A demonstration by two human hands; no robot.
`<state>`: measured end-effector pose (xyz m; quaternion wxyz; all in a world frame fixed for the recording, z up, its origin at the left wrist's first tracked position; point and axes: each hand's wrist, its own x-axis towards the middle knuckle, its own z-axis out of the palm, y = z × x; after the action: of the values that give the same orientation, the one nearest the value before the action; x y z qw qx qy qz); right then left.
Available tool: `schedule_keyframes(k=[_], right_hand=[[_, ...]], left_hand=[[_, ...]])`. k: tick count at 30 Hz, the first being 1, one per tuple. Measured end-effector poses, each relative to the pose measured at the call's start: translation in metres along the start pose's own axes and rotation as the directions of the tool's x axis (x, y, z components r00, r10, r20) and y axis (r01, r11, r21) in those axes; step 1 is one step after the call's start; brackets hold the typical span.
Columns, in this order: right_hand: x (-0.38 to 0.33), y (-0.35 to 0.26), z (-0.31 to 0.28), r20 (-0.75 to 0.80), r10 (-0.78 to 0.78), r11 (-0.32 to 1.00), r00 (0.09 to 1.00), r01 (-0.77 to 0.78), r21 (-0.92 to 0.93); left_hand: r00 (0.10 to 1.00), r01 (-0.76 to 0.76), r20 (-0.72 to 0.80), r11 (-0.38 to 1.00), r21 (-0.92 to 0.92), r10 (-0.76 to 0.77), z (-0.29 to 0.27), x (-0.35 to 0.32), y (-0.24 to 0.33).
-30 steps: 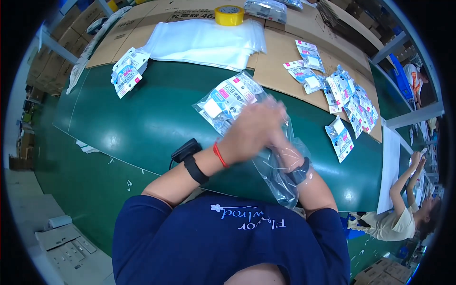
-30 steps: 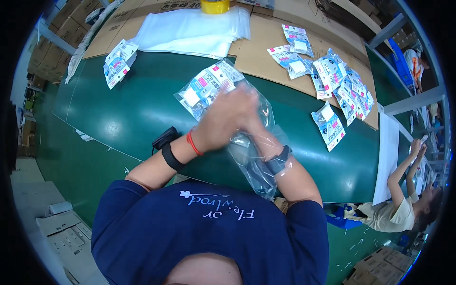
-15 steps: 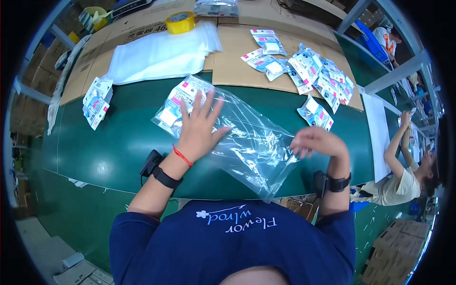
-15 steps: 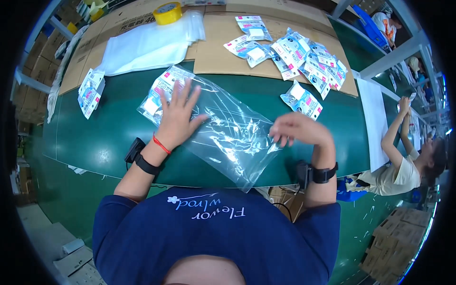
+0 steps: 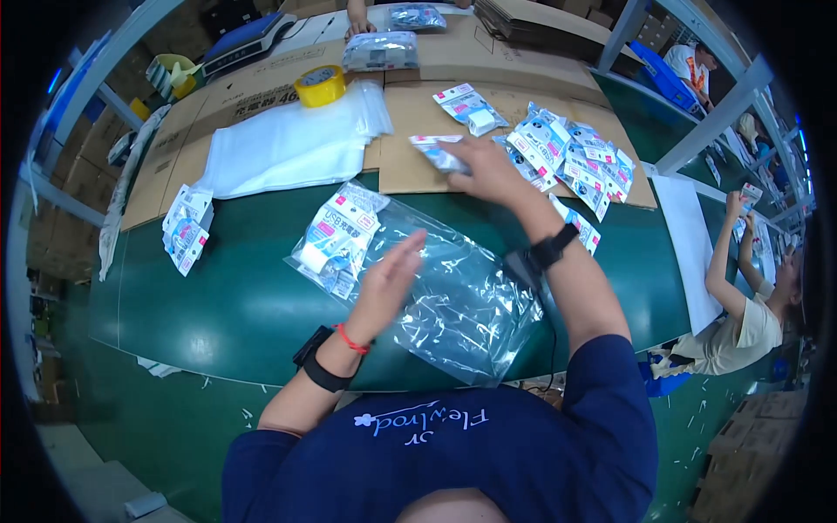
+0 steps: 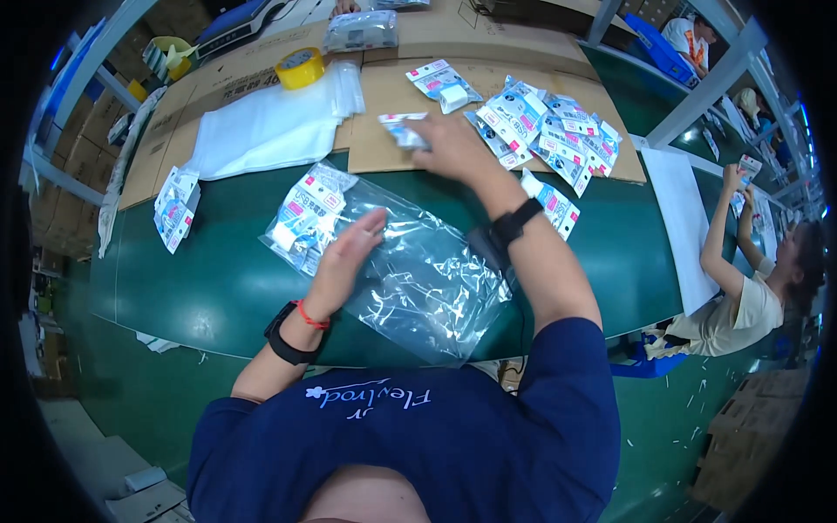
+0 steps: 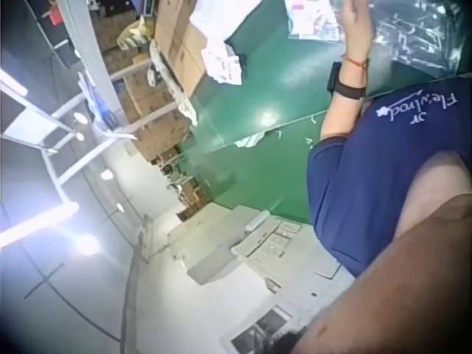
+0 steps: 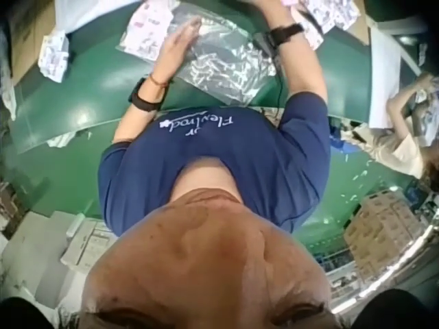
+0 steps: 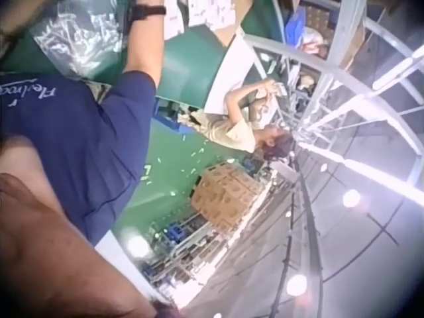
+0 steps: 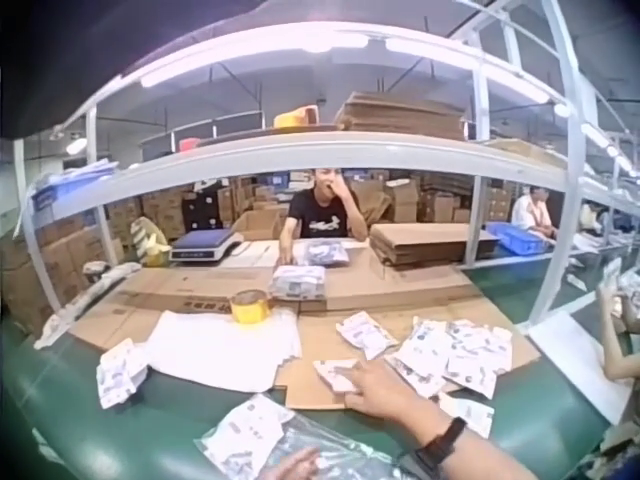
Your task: The person packages USB chargers by hand, picking up a plastic bag and placing chargers inside. They then select a paper label from a stack, slide it into the bag with the chargers, and seal the bag's adhesive strip.
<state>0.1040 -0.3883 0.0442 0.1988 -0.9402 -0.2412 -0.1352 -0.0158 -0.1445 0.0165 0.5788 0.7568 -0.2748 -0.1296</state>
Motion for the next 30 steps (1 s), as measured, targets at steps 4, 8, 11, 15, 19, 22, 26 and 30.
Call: schedule_keyframes(k=[4,8,11,15,19,22,26,30], right_hand=[[-0.01,-0.081,-0.02,0.092,-0.199,0.945,0.976,0.167,0.28],[-0.008,-0.078,-0.005,0.04,-0.284,0.815,0.958,0.219,0.537],[0.027,-0.007,-0.01,-0.078,-0.04,0.998,0.996,0.043,0.036],[0.055,0.06,-0.004,-0.172,-0.106,0.799,0.979,-0.02,-0.601],[0.066,0.059,-0.002,0.162,0.263,0.909,0.951,-0.188,-0.372],[0.061,0.04,0.01,0.302,0.121,0.989,0.946,-0.089,-0.115],[0.019,0.016,0.022,0.122,0.013,1.0,0.992,-0.016,0.026],[-0.007,-0.008,-0.004,0.094,0.132,0.88,0.987,-0.16,0.447]], left_hand=[[0.962,0.04,-0.073,0.401,-0.915,-0.262,-0.026,0.004,0.008],[0.955,0.033,-0.064,0.317,-0.948,-0.291,-0.034,0.005,0.007],[0.907,0.064,-0.1,0.368,-0.928,-0.41,-0.024,0.002,0.004],[0.878,0.081,-0.182,0.512,-0.855,-0.443,-0.016,0.003,0.002],[0.858,0.028,-0.26,0.545,-0.838,-0.443,-0.009,0.004,0.001],[0.87,0.025,-0.254,0.552,-0.833,-0.423,-0.005,0.001,-0.007],[0.869,-0.019,-0.299,0.576,-0.817,-0.395,-0.004,0.0,-0.011],[0.873,0.071,-0.223,0.565,-0.822,-0.434,-0.009,0.005,-0.002]])
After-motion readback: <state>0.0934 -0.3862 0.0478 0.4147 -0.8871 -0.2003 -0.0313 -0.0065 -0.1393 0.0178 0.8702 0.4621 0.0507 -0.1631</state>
